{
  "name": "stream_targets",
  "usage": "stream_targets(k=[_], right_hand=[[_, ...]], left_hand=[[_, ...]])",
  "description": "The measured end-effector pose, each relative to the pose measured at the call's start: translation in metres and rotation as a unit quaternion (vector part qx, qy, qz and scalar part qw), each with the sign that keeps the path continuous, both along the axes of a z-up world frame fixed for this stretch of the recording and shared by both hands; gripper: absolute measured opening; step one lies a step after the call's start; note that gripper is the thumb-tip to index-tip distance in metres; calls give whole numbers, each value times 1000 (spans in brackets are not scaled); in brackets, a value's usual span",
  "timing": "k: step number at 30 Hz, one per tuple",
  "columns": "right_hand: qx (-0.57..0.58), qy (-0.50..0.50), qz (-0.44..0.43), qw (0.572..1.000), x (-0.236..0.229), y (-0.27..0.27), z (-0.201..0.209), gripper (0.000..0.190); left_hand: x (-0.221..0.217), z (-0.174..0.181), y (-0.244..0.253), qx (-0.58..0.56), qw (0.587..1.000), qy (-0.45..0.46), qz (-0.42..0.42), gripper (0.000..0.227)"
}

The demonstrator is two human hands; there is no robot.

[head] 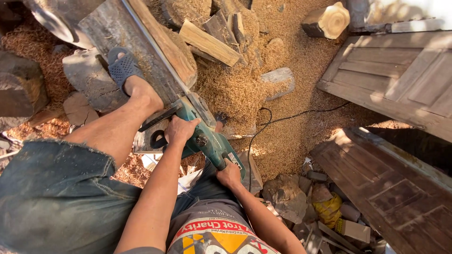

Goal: Cutting a large log and wood pieces with an electric chainsaw and measuring with a tape measure.

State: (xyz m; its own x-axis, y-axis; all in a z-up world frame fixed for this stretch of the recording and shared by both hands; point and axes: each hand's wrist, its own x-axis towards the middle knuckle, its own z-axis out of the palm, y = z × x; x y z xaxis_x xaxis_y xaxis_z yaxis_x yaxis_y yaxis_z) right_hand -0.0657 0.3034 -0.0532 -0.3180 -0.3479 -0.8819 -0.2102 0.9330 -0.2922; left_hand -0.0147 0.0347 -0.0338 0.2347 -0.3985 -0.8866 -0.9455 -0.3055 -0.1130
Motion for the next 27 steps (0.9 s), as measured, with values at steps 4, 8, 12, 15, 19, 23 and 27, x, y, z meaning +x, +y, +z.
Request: stream_targets(k=[4, 8, 12, 15, 19, 23, 27], right_hand=[[6, -22, -1, 1000, -3, -2, -6, 34], [-12, -23, 22, 999, 3, 12, -28, 31], [1, -36, 12, 999, -4, 3, -24, 32], [-1, -52, -7, 999, -3, 6, -31, 34], [-13, -56, -5, 998, -4, 15, -48, 30], [-21, -73, -1, 997, -9, 16, -55, 32], [-17, -84, -17, 996, -15, 10, -48, 34]], left_hand=[[14, -21, 13, -7, 1000, -7, -16, 92], [6, -17, 8, -2, 1000, -12, -8, 92], [12, -25, 19, -22, 1000, 5, -21, 87], [9, -23, 20, -8, 999, 2, -32, 80], [9, -36, 26, 1, 999, -8, -41, 79], [3, -33, 26, 16, 999, -15, -43, 75], [-1, -34, 24, -24, 999, -3, -31, 76]])
